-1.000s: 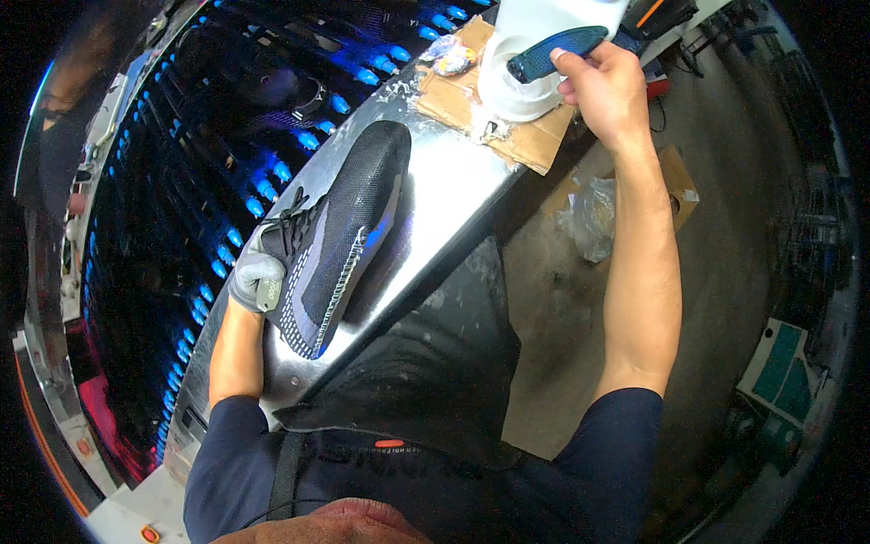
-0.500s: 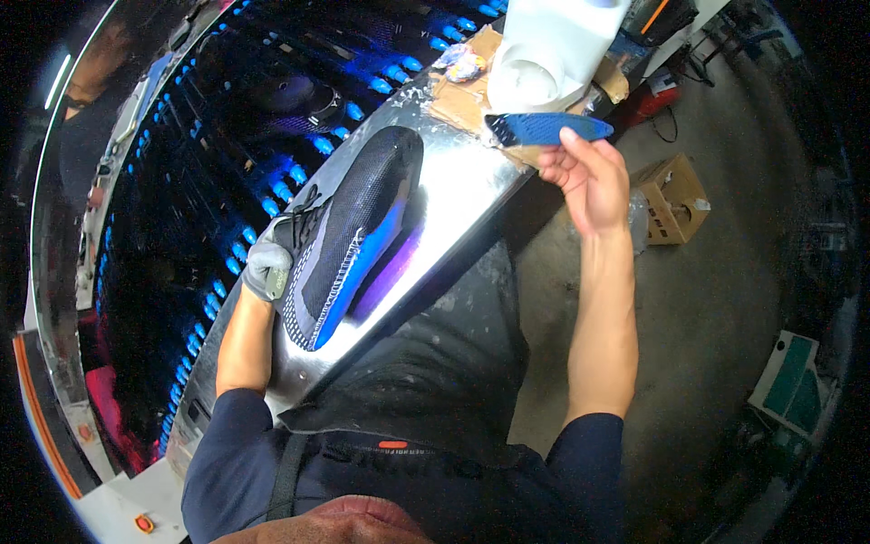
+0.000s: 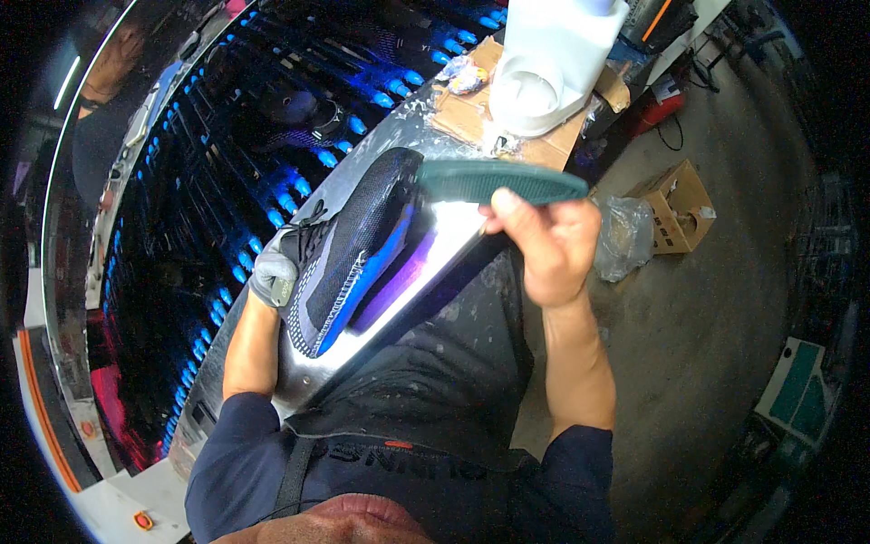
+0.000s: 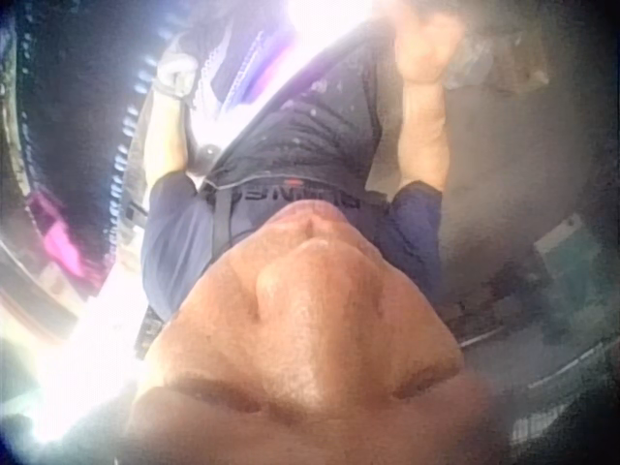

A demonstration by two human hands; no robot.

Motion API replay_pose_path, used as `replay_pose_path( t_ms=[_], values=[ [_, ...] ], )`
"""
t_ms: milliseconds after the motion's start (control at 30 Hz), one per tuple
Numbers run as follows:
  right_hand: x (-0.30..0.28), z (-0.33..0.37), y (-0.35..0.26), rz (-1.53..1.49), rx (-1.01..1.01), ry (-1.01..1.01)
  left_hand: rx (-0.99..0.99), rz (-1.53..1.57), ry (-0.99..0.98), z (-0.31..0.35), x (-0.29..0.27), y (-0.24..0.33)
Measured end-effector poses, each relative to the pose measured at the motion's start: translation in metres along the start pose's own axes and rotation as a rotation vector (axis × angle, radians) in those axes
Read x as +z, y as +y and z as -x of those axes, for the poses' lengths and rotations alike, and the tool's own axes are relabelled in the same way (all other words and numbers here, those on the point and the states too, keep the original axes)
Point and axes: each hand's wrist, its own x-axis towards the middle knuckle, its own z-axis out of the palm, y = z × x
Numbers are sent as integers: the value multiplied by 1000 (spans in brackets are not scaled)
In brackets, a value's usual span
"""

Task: The person applies glue to the sole of a black sneaker using a blue brush, repeatedly dipping the brush into a white bottle and spreading the adhesive along the sole edge. The person handles multiple shoes one at a time, rotating each to cover different areas of the sole.

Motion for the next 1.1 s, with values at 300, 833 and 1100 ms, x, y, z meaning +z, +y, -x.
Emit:
replay_pose_path(
  t_ms=[300,833,1100],
  values=[
    [1,-10,-12,108,7,-136,1,-18,-10,-1,0,2],
    [29,33,-6,133,-189,-166,-1,-28,23,2,-2,3],
    [25,47,31,200,-243,-167,12,-50,31,-1,-5,3]
  ],
)
